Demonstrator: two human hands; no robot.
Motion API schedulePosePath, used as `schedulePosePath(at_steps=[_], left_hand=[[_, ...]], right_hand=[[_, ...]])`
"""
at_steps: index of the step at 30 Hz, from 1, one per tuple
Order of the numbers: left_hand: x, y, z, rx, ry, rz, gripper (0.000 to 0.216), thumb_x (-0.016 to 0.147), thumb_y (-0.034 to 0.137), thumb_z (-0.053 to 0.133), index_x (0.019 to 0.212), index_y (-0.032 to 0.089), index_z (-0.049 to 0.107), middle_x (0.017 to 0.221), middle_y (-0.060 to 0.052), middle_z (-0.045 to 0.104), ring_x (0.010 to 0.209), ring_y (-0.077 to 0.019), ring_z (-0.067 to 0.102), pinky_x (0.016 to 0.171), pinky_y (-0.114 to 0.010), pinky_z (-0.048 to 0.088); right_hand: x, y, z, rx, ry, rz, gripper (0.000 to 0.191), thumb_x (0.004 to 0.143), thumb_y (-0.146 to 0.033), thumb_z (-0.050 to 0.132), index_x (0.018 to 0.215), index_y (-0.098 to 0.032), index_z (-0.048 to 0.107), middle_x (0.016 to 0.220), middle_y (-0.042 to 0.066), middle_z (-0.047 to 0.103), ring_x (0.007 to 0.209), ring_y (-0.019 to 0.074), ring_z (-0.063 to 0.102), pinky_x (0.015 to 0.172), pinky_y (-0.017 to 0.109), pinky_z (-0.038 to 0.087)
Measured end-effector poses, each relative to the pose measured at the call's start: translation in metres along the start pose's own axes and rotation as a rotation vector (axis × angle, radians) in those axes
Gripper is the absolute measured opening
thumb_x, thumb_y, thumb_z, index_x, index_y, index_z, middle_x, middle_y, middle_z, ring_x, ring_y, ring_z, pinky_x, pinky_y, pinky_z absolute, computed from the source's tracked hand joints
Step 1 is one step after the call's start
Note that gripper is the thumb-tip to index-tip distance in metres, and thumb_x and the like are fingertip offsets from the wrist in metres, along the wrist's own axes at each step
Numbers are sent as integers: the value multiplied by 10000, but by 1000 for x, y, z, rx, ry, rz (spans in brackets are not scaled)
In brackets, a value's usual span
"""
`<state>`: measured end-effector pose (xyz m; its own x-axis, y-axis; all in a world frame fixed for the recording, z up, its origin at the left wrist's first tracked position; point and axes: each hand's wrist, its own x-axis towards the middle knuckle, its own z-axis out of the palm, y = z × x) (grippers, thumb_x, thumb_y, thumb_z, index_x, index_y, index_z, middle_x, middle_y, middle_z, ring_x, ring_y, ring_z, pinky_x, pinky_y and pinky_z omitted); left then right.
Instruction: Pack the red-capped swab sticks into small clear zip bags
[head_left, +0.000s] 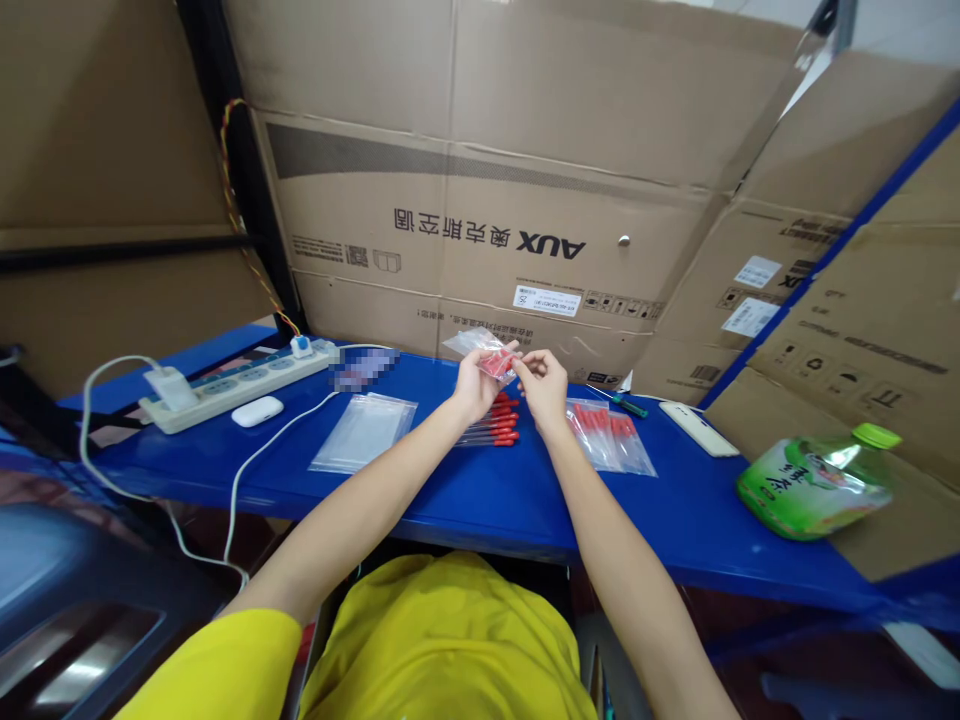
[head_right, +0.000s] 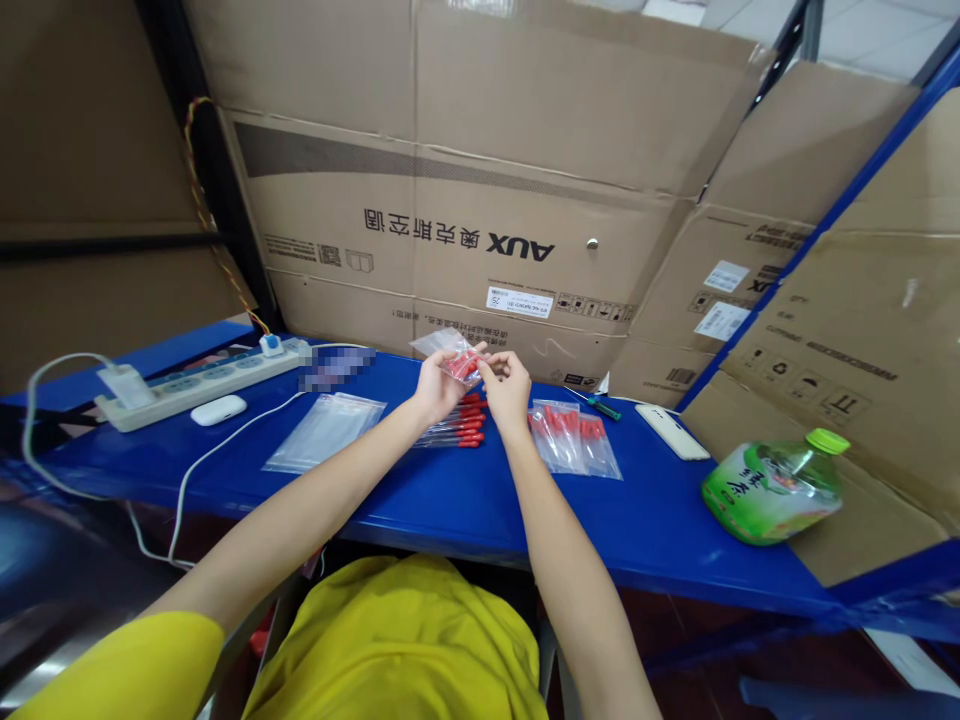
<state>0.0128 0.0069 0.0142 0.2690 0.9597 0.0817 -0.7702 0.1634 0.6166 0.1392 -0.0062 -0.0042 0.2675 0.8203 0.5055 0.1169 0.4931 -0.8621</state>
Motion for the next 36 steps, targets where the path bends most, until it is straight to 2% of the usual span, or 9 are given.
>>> schedulePosePath(at_steps=[4, 8, 14, 19, 23, 28, 32, 34, 36], left_hand=[[4, -2, -5, 69, 120, -34, 99, 889, 186, 585, 896, 158, 679, 827, -43, 767, 717, -138, 682, 749, -261, 568], [9, -2, -10, 96, 181, -42, 60, 909, 212, 639, 897, 163, 672, 829, -48, 762, 731, -132, 697, 762, -248, 568], [13, -2, -15, 214, 242, -55, 73, 821, 106, 710, 798, 169, 683, 736, -22, 727, 668, -99, 666, 721, -205, 560], [12, -3, -14, 252, 218, -69, 86, 827, 78, 697, 784, 151, 711, 750, -32, 736, 659, -90, 666, 726, -204, 570], [9, -3, -14, 273, 178, -72, 62, 854, 97, 698, 842, 144, 738, 798, -50, 759, 707, -105, 697, 737, -208, 581], [8, -1, -13, 292, 139, -78, 45, 849, 129, 741, 890, 148, 745, 832, -53, 773, 737, -114, 715, 722, -199, 583], [9, 0, -13, 327, 156, -66, 204, 840, 157, 779, 1042, 161, 743, 952, -76, 796, 804, -142, 741, 818, -243, 608], [10, 0, -13, 335, 231, -26, 464, 831, 197, 818, 1272, 183, 672, 1109, -102, 788, 905, -180, 760, 878, -294, 613], [10, 2, -15, 361, 319, 42, 782, 816, 251, 859, 1504, 243, 487, 1328, -130, 717, 1105, -226, 740, 936, -328, 600]], right_hand=[[5, -2, -4, 42, 60, 7, 461, 747, -538, 811, 1002, -224, 590, 755, -29, 687, 543, 124, 591, 460, 219, 451], [7, -2, -7, 18, 57, -2, 440, 769, -546, 786, 1002, -203, 639, 797, 7, 712, 586, 140, 634, 475, 228, 466], [6, 2, -6, 30, 63, 22, 373, 757, -507, 794, 909, -217, 615, 736, -17, 676, 576, 147, 661, 457, 216, 472], [6, 3, -6, 53, 2, 87, 407, 784, -496, 766, 1058, -227, 630, 705, -32, 702, 570, 149, 670, 465, 208, 487], [7, 2, -7, 53, -5, 53, 343, 786, -495, 767, 961, -218, 664, 708, -19, 697, 583, 146, 661, 480, 221, 506], [9, 0, -8, 65, 28, 12, 377, 738, -529, 810, 879, -224, 640, 717, -17, 675, 581, 150, 625, 475, 243, 499], [12, -3, -10, 55, 46, -46, 340, 761, -514, 786, 857, -221, 643, 764, 1, 686, 666, 164, 632, 580, 271, 533], [14, -5, -12, 53, 53, -92, 316, 771, -490, 780, 858, -216, 649, 799, 13, 700, 723, 172, 647, 676, 291, 552], [16, -7, -15, 64, 55, -118, 306, 773, -475, 783, 862, -214, 650, 813, 18, 706, 755, 177, 657, 734, 302, 555]])
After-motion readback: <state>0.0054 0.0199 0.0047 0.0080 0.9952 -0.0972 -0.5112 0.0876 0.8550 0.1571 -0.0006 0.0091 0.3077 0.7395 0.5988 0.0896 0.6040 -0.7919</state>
